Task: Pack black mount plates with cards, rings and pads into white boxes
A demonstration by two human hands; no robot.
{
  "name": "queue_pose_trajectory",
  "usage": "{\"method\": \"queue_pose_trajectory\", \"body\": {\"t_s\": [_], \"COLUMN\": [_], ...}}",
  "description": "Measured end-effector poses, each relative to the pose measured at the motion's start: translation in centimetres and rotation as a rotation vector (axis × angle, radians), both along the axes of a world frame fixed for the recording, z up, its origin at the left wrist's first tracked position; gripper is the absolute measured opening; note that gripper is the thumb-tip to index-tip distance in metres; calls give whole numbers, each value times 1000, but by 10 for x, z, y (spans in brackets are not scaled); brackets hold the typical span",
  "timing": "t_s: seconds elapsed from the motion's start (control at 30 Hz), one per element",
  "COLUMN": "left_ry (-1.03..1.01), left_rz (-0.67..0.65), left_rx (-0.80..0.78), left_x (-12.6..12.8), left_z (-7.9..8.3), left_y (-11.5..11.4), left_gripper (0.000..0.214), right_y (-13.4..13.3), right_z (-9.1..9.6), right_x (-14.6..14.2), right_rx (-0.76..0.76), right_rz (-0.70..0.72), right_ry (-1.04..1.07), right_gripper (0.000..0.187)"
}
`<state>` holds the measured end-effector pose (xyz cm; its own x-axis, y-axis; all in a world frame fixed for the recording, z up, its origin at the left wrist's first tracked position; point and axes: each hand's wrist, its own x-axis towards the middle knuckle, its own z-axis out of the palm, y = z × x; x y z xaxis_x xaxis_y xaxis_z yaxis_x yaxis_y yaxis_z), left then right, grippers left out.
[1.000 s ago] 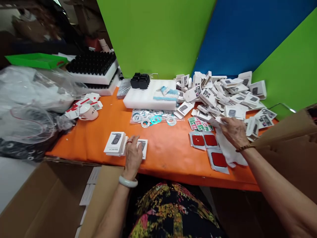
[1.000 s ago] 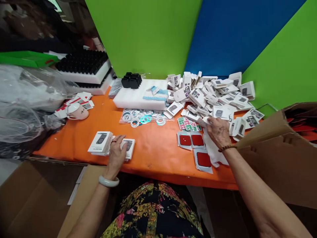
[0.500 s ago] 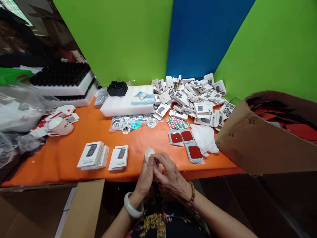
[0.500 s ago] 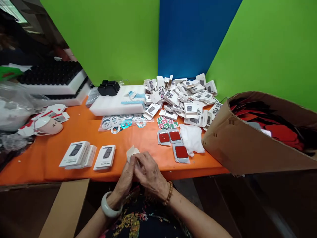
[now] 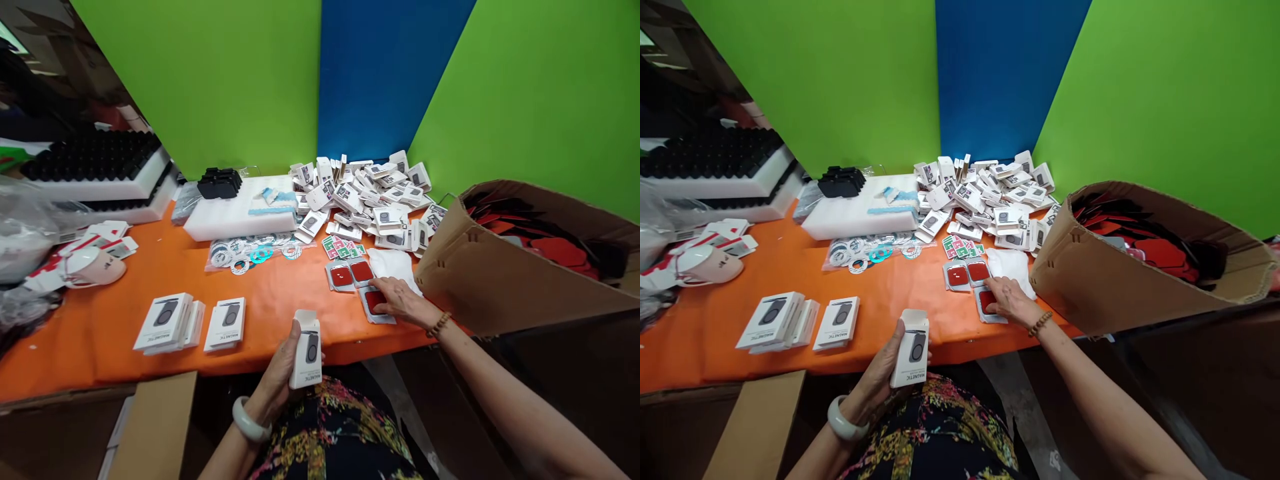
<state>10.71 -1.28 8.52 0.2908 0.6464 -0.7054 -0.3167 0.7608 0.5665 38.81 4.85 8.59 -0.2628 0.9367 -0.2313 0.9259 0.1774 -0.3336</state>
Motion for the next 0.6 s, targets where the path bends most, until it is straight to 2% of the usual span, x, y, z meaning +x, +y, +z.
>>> {"method": "queue_pose_trajectory", "body": {"t_s": [0.13,0.27,0.4,0.5,0.6], "left_ry": [-16,-29,-73,-128,-212], "left_rz": [-14,-23,-22,-13,-22], "left_rx": [11,10,-1,-49,-64], "left_x": [3,2,2,0,-4], "left_z": [-3,-7,-8,-9,-13], "left_y": [-1,-1,0,0,0], "left_gripper": [55,55,55,59,71], "right_y": [11,15,9,-1,-9], "right_z": [6,4,2,3,8], "right_x": [-5,-7,-9,-13,-23], "right_rx": [-67,-90,14,38,-80], "right_rz": [4,9,25,-24,-113], "right_ry": [-20,-9,38,229,537], "right_gripper": [41,42,34,24,18]}}
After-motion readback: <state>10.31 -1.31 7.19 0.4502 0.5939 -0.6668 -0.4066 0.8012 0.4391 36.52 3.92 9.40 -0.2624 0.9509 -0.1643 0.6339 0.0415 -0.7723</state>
